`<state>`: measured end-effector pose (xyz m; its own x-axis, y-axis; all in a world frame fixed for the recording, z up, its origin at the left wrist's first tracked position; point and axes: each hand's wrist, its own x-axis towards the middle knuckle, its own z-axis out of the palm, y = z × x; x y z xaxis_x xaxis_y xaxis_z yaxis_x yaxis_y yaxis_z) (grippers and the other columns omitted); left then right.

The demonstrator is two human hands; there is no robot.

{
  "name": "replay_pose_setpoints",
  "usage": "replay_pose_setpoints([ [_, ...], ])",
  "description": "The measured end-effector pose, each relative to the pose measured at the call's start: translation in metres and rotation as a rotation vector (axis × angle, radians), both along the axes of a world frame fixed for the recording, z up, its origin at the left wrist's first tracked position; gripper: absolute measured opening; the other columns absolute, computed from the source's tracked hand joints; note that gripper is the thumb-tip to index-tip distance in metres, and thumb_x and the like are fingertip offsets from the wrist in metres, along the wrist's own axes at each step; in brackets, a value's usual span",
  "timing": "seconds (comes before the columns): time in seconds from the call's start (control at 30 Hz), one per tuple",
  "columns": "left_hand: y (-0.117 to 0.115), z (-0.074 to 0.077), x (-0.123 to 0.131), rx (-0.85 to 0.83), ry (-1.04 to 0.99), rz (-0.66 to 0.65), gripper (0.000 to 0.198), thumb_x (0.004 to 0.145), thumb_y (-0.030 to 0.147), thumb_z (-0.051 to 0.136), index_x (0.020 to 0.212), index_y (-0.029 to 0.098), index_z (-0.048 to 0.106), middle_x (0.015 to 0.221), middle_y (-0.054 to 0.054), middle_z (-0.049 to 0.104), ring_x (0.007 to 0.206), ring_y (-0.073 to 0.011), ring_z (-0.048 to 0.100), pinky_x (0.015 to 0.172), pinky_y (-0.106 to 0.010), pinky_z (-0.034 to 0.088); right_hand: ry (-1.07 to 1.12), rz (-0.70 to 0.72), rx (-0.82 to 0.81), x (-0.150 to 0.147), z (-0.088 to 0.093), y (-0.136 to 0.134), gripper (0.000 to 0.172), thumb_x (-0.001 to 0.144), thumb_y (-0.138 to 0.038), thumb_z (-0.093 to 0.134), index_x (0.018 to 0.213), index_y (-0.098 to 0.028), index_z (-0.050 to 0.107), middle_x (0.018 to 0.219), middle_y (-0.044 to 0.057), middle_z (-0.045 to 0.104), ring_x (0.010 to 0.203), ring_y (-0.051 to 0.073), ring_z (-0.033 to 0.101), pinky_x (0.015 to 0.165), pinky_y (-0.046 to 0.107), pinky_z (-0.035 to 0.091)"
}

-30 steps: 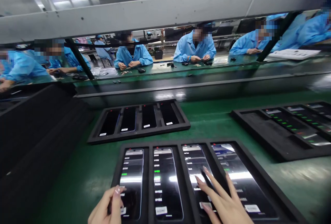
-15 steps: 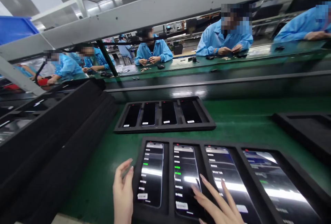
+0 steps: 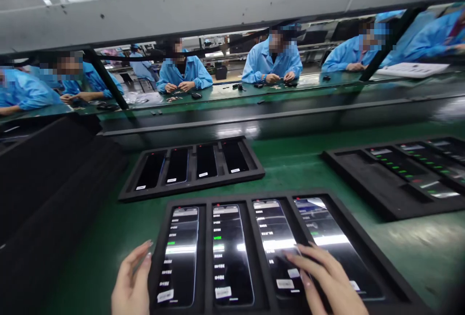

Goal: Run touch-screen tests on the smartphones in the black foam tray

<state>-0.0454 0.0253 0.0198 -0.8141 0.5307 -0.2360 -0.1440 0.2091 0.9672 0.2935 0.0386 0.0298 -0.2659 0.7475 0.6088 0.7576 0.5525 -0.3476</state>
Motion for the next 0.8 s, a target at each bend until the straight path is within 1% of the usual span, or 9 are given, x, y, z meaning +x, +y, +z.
replay_pose_setpoints([
  [0.07, -0.001, -0.003, -0.002, -0.014, 0.008, -0.002, 0.057, 0.047, 0.057, 0.076, 0.091, 0.022, 0.068, 0.116, -0.007, 0.068, 0.122, -0.0356, 0.054, 0.111, -0.056, 0.036, -0.009, -0.076, 0.023, 0.005, 0.003, 0.008, 0.027, 0.098, -0.021, 0.041, 0.120, -0.024, 0.057, 0.119, 0.008, 0.060, 0.111, 0.024, 0.060, 0.093, 0.038, 0.051],
  [0.17, -0.004, -0.009, -0.006, -0.043, 0.052, -0.022, 0.057, 0.049, 0.060, 0.075, 0.091, 0.023, 0.069, 0.116, -0.007, 0.068, 0.122, -0.0345, 0.055, 0.111, -0.056, 0.036, -0.064, -0.104, 0.027, 0.006, 0.003, 0.019, 0.029, 0.100, -0.022, 0.037, 0.123, -0.022, 0.054, 0.119, 0.008, 0.061, 0.115, 0.024, 0.057, 0.098, 0.042, 0.045],
  [0.23, -0.004, -0.011, -0.008, -0.043, 0.066, -0.030, 0.057, 0.050, 0.061, 0.075, 0.091, 0.023, 0.069, 0.117, -0.008, 0.068, 0.122, -0.0346, 0.055, 0.110, -0.057, 0.036, -0.114, -0.092, -0.004, 0.003, -0.001, 0.024, 0.029, 0.100, -0.023, 0.036, 0.125, -0.020, 0.051, 0.121, 0.009, 0.061, 0.120, 0.026, 0.054, 0.102, 0.047, 0.041],
  [0.3, -0.004, -0.011, -0.008, -0.029, 0.066, -0.024, 0.057, 0.049, 0.060, 0.077, 0.090, 0.022, 0.069, 0.116, -0.008, 0.068, 0.121, -0.0349, 0.056, 0.111, -0.057, 0.036, -0.177, -0.084, -0.060, -0.002, -0.005, 0.028, 0.030, 0.100, -0.026, 0.036, 0.127, -0.019, 0.047, 0.124, 0.011, 0.060, 0.126, 0.030, 0.050, 0.104, 0.057, 0.037],
  [0.4, -0.001, -0.011, -0.007, -0.031, 0.070, -0.017, 0.055, 0.049, 0.060, 0.076, 0.089, 0.022, 0.069, 0.114, -0.007, 0.069, 0.120, -0.0351, 0.057, 0.110, -0.057, 0.037, -0.240, -0.092, -0.146, -0.011, -0.011, 0.034, 0.032, 0.101, -0.028, 0.033, 0.130, -0.018, 0.041, 0.128, 0.014, 0.059, 0.133, 0.035, 0.043, 0.103, 0.070, 0.030],
  [0.5, 0.000, -0.013, -0.007, -0.034, 0.112, -0.043, 0.052, 0.054, 0.060, 0.074, 0.090, 0.023, 0.069, 0.117, -0.007, 0.068, 0.118, -0.0359, 0.058, 0.106, -0.057, 0.041, -0.266, -0.078, -0.194, -0.018, -0.014, 0.040, 0.035, 0.102, -0.029, 0.029, 0.135, -0.017, 0.035, 0.134, 0.015, 0.056, 0.137, 0.036, 0.037, 0.102, 0.076, 0.028],
  [0.6, -0.002, -0.018, -0.009, -0.046, 0.233, -0.115, 0.047, 0.064, 0.059, 0.068, 0.092, 0.022, 0.068, 0.118, -0.009, 0.066, 0.116, -0.0361, 0.058, 0.104, -0.055, 0.044, -0.293, -0.060, -0.200, -0.021, -0.016, 0.044, 0.036, 0.102, -0.031, 0.029, 0.135, -0.017, 0.034, 0.134, 0.015, 0.056, 0.137, 0.038, 0.036, 0.098, 0.080, 0.028],
  [0.73, -0.005, -0.024, -0.010, -0.097, 0.516, -0.276, 0.038, 0.077, 0.054, 0.058, 0.097, 0.023, 0.068, 0.117, -0.007, 0.067, 0.115, -0.0327, 0.058, 0.104, -0.052, 0.043, -0.269, -0.066, -0.158, -0.015, -0.017, 0.041, 0.038, 0.102, -0.033, 0.029, 0.136, -0.018, 0.035, 0.135, 0.015, 0.055, 0.136, 0.037, 0.039, 0.100, 0.079, 0.027],
  [0.8, -0.006, -0.025, -0.009, -0.105, 0.628, -0.330, 0.036, 0.080, 0.052, 0.055, 0.100, 0.025, 0.067, 0.116, -0.007, 0.067, 0.115, -0.0324, 0.058, 0.099, -0.050, 0.047, -0.234, -0.090, -0.132, -0.010, -0.017, 0.038, 0.040, 0.102, -0.035, 0.028, 0.137, -0.018, 0.036, 0.137, 0.014, 0.054, 0.135, 0.038, 0.039, 0.099, 0.077, 0.028],
])
